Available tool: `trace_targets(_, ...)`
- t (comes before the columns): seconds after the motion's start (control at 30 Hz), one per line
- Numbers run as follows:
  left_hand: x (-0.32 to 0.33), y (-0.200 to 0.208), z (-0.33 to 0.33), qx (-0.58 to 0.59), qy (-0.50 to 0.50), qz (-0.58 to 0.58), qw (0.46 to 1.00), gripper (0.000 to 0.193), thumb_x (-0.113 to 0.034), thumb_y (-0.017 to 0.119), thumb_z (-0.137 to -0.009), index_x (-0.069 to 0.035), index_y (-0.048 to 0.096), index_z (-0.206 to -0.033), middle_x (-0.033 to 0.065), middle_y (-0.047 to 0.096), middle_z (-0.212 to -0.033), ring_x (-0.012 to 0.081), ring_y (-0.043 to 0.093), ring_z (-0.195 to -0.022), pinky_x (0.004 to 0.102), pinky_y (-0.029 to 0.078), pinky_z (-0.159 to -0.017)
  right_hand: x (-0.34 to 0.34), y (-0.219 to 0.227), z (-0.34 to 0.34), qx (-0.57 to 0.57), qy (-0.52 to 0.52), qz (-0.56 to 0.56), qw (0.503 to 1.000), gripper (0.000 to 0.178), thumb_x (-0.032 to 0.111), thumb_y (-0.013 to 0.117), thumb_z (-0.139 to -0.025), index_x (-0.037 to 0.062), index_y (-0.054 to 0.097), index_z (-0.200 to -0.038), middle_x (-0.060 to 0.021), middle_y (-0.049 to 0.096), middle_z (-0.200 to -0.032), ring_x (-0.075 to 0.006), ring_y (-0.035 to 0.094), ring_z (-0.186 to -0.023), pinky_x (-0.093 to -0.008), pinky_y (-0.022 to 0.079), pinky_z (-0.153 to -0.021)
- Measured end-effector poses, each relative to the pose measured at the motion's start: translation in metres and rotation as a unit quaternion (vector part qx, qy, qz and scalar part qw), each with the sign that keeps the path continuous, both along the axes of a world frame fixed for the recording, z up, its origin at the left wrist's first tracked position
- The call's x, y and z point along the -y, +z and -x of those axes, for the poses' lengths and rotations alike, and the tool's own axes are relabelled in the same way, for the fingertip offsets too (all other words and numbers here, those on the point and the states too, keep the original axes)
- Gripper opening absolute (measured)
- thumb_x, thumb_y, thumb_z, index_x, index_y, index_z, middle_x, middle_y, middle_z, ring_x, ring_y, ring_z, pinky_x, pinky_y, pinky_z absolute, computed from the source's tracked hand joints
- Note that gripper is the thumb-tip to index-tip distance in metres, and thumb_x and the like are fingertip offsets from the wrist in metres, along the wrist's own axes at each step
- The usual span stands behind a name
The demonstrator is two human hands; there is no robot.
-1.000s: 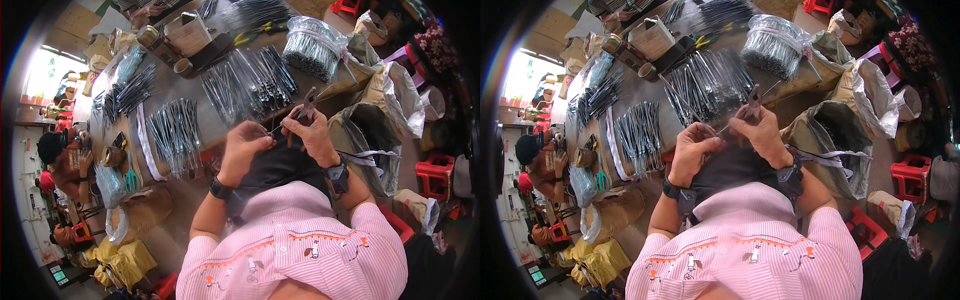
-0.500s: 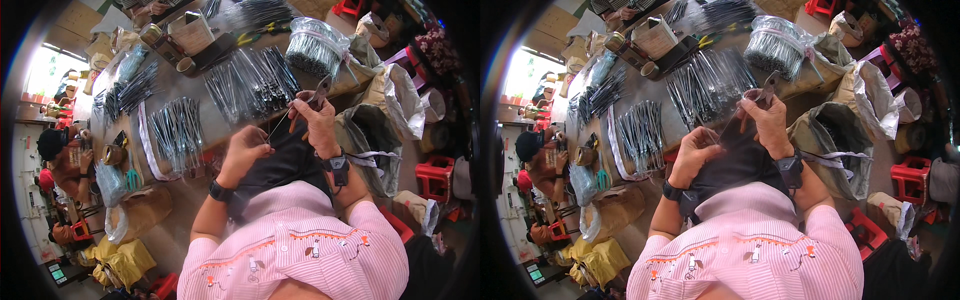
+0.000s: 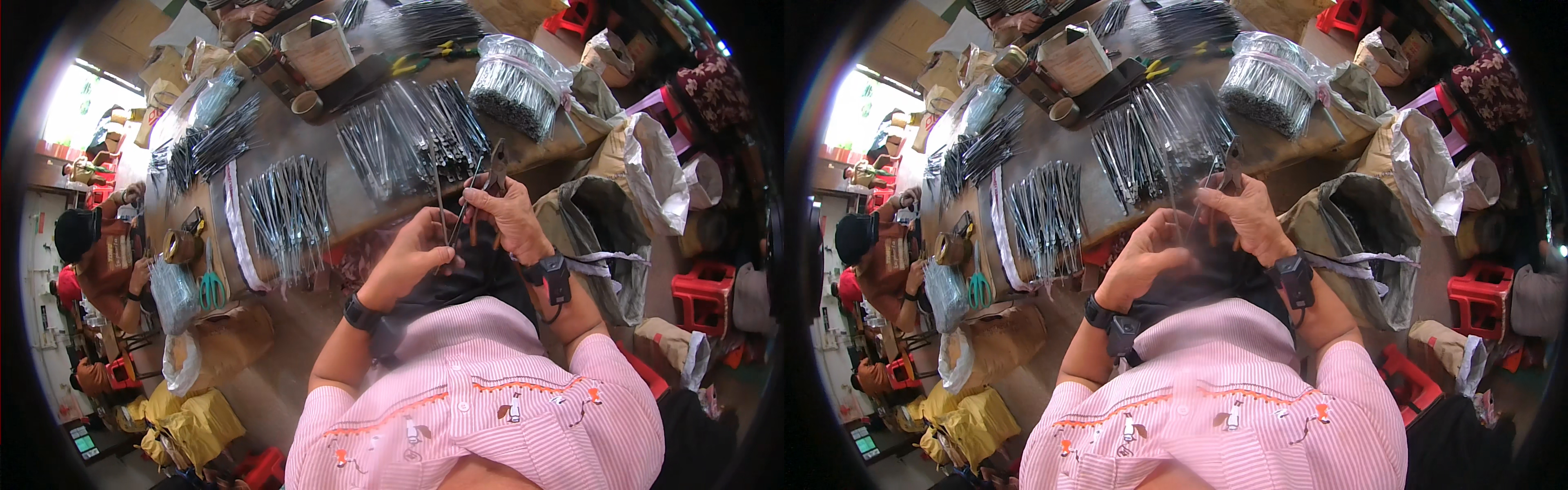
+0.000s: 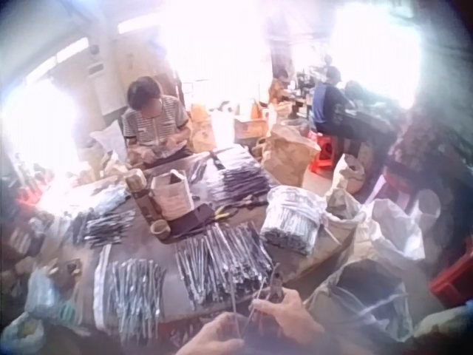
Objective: The person repeatedly picks up thin metal rods from a table, uses pliers to cut each rod, and places the cut pieces back on the table. The person then gathers the cut pieces into a bundle.
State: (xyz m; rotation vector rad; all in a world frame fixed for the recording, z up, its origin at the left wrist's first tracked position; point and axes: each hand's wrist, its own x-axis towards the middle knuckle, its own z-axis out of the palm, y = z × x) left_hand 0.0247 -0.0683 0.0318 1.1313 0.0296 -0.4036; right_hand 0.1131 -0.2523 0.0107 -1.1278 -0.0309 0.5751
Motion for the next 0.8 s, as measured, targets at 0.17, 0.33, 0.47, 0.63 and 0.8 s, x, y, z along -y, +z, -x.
trace_targets(0.17, -0.003, 0.004, 0.002, -0.102, 0.033, 0.111, 0.988, 0.021, -0.021, 0.055, -0.095, -0.005, 0.053, -0.109, 0.0065, 0.058, -0.096, 0.0147, 0.059, -0.082, 0.0257, 0.047, -0.070, -0.007, 0.003, 0.004, 0.031, 0.012, 0.017, 0.999, 0.021, 0.007, 0.071, -0.085, -0.0006, 0.063, -0.102, -0.0104, 0.069, -0.085, -0.0144, 0.065, -0.066, -0.0256, 0.053, -0.058)
trace_targets(0.33, -0.004, -0.017, -0.005, -0.201, 0.053, 0.205, 0.956, 0.017, -0.026, 0.054, -0.098, -0.009, 0.056, -0.101, 0.0026, 0.060, -0.090, 0.0112, 0.057, -0.077, 0.0213, 0.041, -0.058, -0.006, 0.006, 0.008, 0.095, 0.007, 0.049, 0.994, 0.020, 0.007, 0.071, -0.085, -0.0007, 0.063, -0.102, -0.0088, 0.069, -0.085, -0.0108, 0.063, -0.067, -0.0235, 0.051, -0.057)
trace_targets(0.47, 0.005, -0.030, -0.003, -0.136, 0.091, 0.118, 0.979, 0.011, -0.014, 0.061, -0.093, -0.007, 0.056, -0.100, 0.0016, 0.061, -0.085, 0.0073, 0.055, -0.070, 0.0192, 0.039, -0.051, -0.004, -0.001, 0.012, 0.099, 0.018, 0.080, 0.992, 0.020, 0.010, 0.068, -0.088, -0.0021, 0.063, -0.103, -0.0091, 0.069, -0.089, -0.0117, 0.064, -0.071, -0.0250, 0.052, -0.060)
trace_targets(0.63, 0.004, -0.024, -0.001, -0.099, 0.119, 0.066, 0.986, 0.018, -0.010, 0.064, -0.091, -0.002, 0.059, -0.106, 0.0011, 0.060, -0.081, 0.0046, 0.049, -0.054, 0.0165, 0.035, -0.046, 0.007, -0.014, 0.009, -0.198, -0.036, -0.093, 0.975, 0.033, 0.028, 0.056, -0.093, -0.0037, 0.061, -0.100, -0.0204, 0.065, -0.103, -0.0272, 0.063, -0.096, -0.0405, 0.054, -0.082)
trace_targets(0.8, 0.004, -0.019, 0.001, -0.044, 0.128, -0.004, 0.991, 0.024, -0.008, 0.063, -0.090, 0.000, 0.062, -0.113, -0.0013, 0.059, -0.077, 0.0023, 0.046, -0.053, 0.0164, 0.034, -0.045, 0.028, -0.020, 0.024, -0.280, 0.068, -0.261, 0.921, 0.037, 0.027, 0.044, -0.095, -0.0062, 0.057, -0.103, -0.0247, 0.060, -0.115, -0.0356, 0.064, -0.093, -0.0397, 0.057, -0.077)
